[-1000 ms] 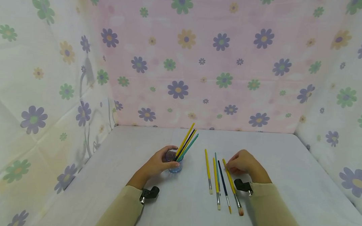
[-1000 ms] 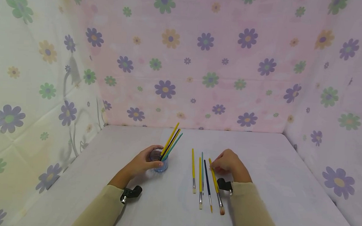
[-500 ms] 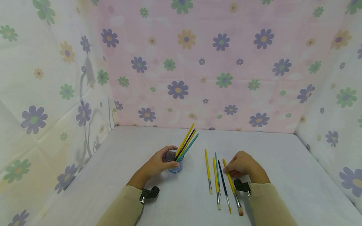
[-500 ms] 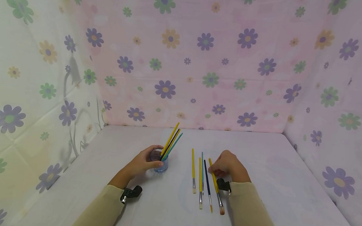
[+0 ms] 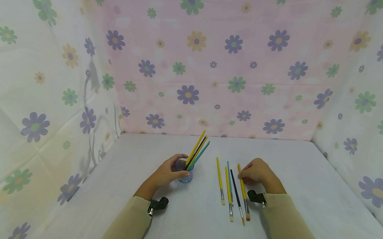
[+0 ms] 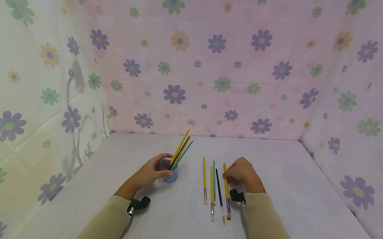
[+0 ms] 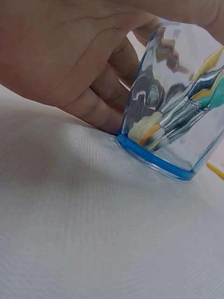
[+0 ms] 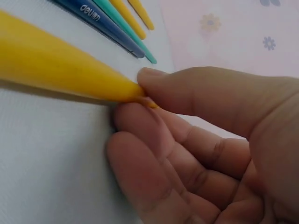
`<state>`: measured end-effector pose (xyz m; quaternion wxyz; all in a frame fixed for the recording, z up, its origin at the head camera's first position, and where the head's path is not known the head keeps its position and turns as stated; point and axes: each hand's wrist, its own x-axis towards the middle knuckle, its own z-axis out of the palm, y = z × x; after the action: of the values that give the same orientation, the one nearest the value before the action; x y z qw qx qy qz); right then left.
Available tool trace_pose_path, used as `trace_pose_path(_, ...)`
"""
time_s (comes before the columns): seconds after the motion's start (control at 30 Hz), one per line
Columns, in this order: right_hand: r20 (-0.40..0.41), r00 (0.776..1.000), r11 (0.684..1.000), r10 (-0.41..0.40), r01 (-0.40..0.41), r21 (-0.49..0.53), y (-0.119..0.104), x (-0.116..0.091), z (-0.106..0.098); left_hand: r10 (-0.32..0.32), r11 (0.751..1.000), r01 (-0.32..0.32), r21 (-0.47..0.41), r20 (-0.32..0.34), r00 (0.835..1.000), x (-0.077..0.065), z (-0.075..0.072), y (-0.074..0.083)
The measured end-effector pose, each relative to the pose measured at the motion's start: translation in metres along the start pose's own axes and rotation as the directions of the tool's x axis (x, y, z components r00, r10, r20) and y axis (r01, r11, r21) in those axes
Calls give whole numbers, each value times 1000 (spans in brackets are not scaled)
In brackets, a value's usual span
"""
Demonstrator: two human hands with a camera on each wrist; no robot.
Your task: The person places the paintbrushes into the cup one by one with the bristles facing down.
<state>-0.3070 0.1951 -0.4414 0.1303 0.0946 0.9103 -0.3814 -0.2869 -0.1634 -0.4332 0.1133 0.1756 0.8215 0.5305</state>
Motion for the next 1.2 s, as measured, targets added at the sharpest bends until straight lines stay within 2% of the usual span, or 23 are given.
trace_pose_path(0.2, -16, 1000, 1000, 9, -8, 21, 2, 4, 1, 12, 1000, -12, -16, 7, 1000, 1, 0, -1)
trace_pose_path(0.43, 30, 999, 997, -13, 15, -76, -3, -3, 0, 8, 1000, -8, -17, 15, 1000, 1, -3, -4)
trace_pose_path(0.7, 41, 999, 999, 0, 1, -37, -6, -11, 0, -3, 1000, 3, -24, 18, 1000, 1, -2, -3)
trace_pose_path(1.0, 49, 999, 1000, 0, -1, 12, -1, -6, -3, 9, 1000, -8, -19, 22, 1000, 2, -2, -2)
trace_pose_path(1.2, 35, 999, 999, -9, 7, 51, 1, -3, -5, 2, 1000, -2, -4, 10, 1000, 9, -2, -15)
